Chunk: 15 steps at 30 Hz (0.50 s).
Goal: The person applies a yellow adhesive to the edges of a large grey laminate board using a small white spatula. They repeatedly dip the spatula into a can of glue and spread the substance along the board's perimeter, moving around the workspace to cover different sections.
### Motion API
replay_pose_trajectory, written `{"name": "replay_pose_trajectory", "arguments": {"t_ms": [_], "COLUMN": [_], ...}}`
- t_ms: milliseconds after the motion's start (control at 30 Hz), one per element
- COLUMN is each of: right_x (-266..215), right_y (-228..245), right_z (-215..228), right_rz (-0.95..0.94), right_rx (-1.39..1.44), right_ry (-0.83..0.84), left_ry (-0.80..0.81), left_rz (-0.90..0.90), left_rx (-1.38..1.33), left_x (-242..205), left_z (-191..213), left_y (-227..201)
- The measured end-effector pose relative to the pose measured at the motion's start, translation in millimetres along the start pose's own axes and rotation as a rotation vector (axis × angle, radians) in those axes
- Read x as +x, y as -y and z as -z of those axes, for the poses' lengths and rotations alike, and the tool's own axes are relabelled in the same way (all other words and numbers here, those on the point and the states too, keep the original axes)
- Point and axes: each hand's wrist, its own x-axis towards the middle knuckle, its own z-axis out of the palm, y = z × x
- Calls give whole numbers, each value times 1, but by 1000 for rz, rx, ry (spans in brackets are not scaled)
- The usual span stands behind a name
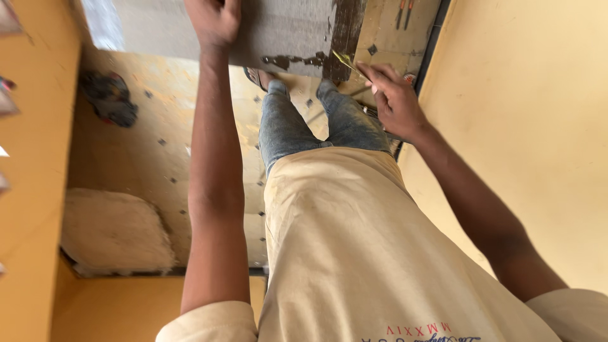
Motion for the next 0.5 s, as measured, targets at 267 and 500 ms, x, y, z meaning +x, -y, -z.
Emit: {"name": "replay_pose_trajectory", "arguments": {"t_ms": [267,500], "right_x": [-16,10], "right_y": [32,87], "right_z": [-77,-159], "right_rz": [-52,-176], "right_rx": [357,209], "right_ry": [-356,-783], "left_ry": [179,421], "left_rz": [91,106], "left_rx": [-107,-226], "left_x": [32,30], "left_z": [23,49], "left_y": [-77,-59]}}
